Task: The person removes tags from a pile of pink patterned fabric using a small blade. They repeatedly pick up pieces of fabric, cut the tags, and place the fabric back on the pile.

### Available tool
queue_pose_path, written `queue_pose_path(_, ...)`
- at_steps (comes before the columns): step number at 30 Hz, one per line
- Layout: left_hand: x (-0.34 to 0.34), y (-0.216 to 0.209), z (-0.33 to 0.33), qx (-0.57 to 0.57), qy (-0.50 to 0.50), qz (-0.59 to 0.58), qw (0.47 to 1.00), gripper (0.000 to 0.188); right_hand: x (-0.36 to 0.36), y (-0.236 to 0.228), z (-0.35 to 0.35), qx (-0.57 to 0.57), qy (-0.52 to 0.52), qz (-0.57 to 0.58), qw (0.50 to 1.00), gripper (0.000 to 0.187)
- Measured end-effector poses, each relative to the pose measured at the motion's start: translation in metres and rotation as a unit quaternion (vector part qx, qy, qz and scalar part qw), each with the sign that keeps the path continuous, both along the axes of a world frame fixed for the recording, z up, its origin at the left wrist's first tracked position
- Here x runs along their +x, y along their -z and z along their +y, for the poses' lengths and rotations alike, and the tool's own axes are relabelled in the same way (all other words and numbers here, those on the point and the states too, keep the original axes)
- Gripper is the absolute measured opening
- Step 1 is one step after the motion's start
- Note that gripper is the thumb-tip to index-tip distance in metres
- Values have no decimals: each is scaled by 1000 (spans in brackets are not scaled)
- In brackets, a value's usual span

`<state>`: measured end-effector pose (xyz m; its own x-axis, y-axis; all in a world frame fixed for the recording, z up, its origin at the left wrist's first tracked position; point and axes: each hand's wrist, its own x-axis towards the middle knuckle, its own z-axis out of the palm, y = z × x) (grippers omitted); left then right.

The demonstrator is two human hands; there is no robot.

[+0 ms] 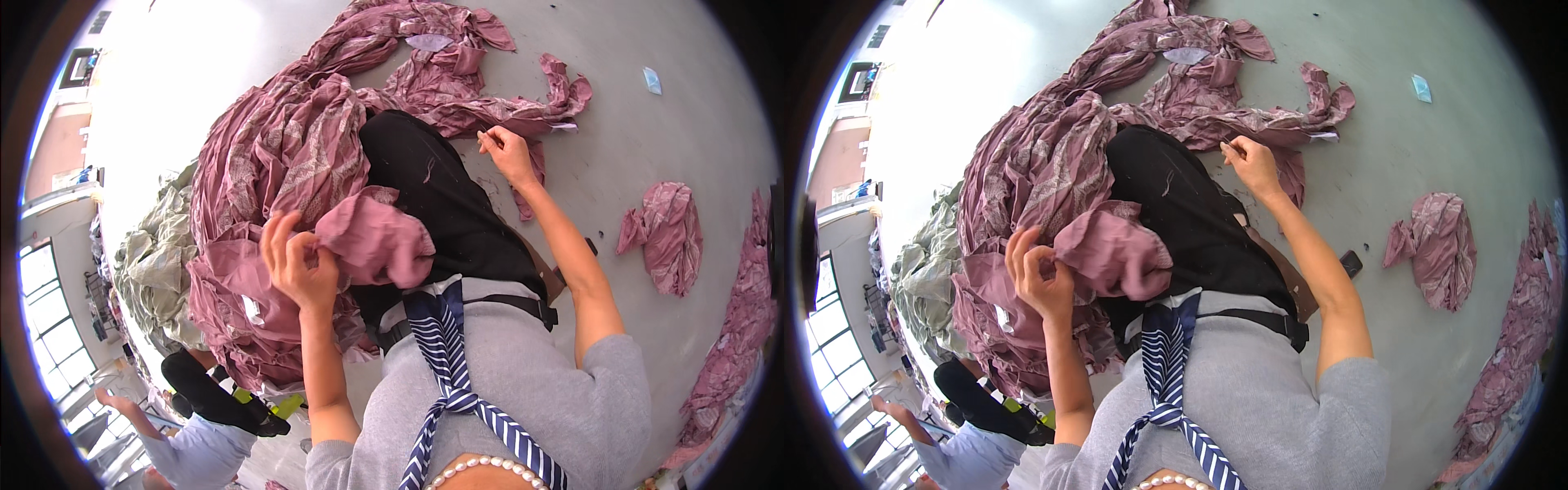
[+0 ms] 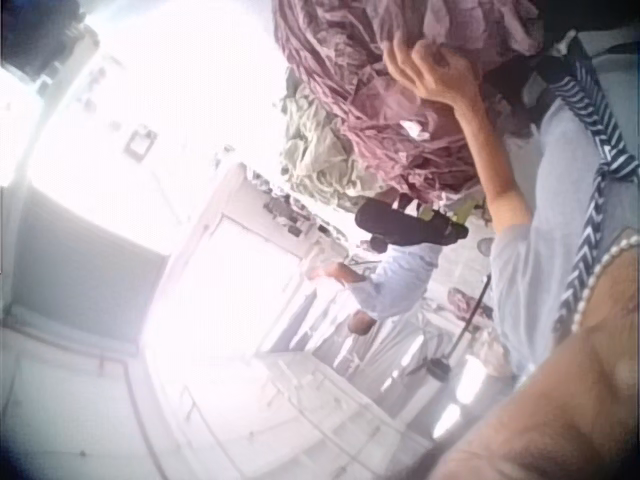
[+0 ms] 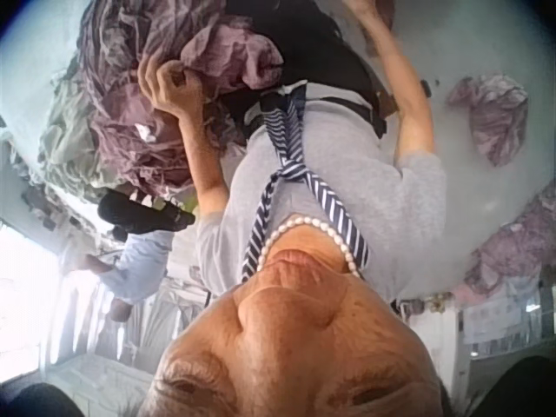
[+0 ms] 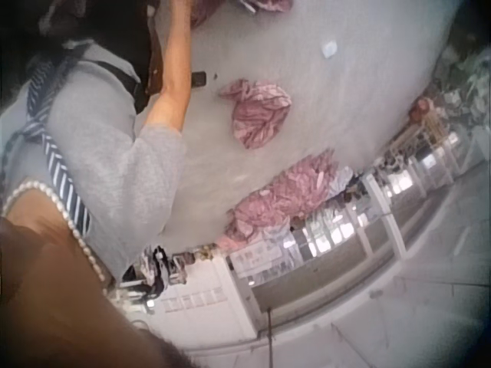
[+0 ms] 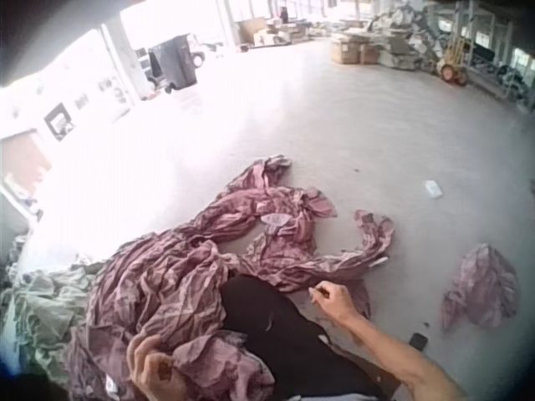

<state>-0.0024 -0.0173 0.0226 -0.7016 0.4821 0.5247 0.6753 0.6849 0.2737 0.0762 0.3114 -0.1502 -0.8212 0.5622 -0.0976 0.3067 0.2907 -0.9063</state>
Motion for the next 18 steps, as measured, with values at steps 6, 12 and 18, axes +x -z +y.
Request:
queue_pose_path(6, 1, 32, -41, -107, -165, -86, 977, 74, -18, 39, -8, -26, -13, -31, 999, 26)
queue_pose_path(12, -22, 15, -104, -163, -140, -16, 976, 44, -45, 82, 21, 111, 25, -72, 991, 23)
queue_pose_path(18, -9, -54, -326, -258, -340, 32, 904, 35, -39, 124, 101, 270, -4, -252, 929, 54)
